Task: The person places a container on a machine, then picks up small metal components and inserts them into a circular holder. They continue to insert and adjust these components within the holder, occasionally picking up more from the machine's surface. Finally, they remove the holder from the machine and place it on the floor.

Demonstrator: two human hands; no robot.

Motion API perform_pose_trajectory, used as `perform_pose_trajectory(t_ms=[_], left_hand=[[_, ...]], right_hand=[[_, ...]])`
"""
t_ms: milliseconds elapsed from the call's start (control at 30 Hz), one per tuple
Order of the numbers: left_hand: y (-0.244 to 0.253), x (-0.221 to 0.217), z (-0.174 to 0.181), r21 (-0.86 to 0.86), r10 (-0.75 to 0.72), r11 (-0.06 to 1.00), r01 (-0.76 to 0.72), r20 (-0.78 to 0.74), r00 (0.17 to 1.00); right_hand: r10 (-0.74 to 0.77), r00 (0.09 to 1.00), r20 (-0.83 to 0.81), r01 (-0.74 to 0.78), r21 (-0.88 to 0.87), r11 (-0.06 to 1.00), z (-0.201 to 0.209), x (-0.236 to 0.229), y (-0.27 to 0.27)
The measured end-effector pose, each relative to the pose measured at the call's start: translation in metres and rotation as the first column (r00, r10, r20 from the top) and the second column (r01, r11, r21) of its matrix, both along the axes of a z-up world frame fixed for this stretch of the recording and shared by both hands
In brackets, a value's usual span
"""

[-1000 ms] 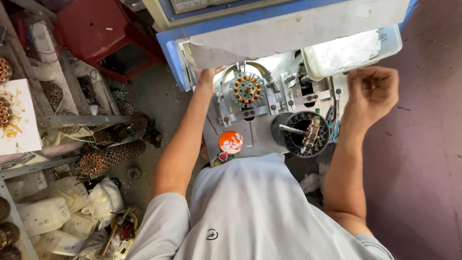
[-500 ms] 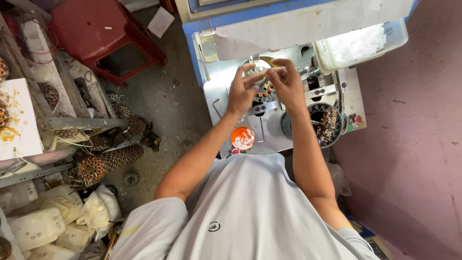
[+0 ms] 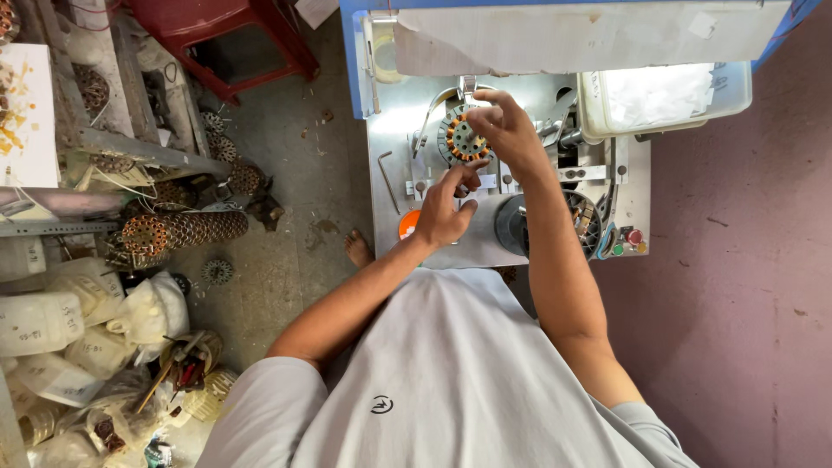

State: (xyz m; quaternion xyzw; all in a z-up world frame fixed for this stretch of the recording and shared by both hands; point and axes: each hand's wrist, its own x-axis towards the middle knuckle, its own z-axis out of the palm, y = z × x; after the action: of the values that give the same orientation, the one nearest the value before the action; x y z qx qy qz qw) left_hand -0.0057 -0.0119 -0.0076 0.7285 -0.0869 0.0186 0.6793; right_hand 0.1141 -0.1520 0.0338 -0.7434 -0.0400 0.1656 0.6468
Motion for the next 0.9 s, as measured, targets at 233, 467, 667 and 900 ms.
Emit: perform_pose_trajectory(t_ms=[233, 467, 667, 900], left_hand=[[-0.009, 0.001, 0.004, -0.188, -0.038, 0.982, 0.018, -0.106, 0.994], [-0.034, -0.019, 0.022, -0.189, -0.248, 0.961, 0.2, -0.277, 0.928], [-0.034, -0.028, 0.051, 0.127, -0.283, 0.945, 0.3, -0.14, 0.949], [-0.029, -0.032, 0.055, 0.25, -0.156, 0.952, 0.178, -0.104, 0.982]], right_hand=[[-0.211, 0.975, 0.075, 0.217, -0.077, 0.973, 0.059, -0.058, -0.028], [-0.21, 0.95, 0.231, 0.252, -0.172, 0.952, 0.063, -0.137, -0.06], [0.595, 0.573, 0.563, -0.085, -0.682, 0.726, 0.083, -0.087, -0.072], [0.703, 0.576, 0.416, -0.291, -0.699, 0.653, 0.096, -0.087, -0.093]])
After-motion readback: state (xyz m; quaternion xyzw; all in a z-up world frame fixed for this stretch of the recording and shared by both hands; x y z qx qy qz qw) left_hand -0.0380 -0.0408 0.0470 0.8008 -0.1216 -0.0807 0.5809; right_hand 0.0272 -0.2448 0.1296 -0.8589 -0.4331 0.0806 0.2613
